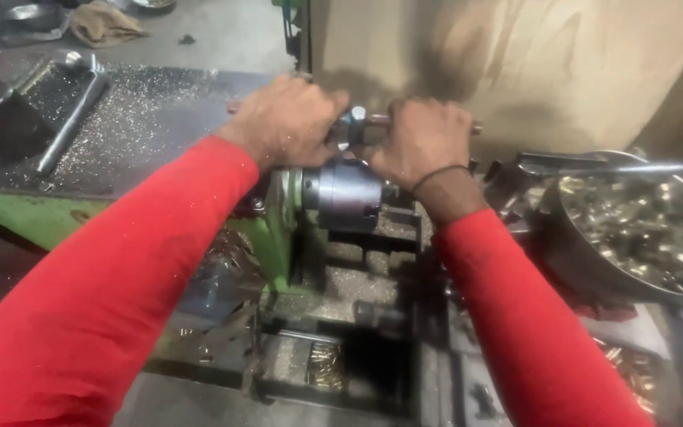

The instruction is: Operating a lathe machine to process small brass metal parts.

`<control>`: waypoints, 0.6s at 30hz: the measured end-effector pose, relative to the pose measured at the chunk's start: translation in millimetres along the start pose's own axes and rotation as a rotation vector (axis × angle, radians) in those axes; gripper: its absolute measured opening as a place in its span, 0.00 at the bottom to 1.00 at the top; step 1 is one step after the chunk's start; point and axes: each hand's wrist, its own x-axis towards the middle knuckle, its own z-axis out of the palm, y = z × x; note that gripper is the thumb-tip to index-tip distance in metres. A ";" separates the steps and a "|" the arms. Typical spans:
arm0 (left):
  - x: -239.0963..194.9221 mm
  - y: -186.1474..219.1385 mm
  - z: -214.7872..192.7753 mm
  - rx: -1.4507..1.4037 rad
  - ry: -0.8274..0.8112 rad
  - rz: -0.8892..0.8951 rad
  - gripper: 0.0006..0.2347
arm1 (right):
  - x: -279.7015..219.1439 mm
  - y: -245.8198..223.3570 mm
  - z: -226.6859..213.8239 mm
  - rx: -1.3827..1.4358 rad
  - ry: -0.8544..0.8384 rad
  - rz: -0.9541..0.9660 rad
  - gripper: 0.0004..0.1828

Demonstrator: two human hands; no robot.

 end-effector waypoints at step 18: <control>-84.1 -14.5 -9.8 0.302 0.063 -0.257 0.12 | -374.2 125.2 130.8 0.378 0.635 0.299 0.42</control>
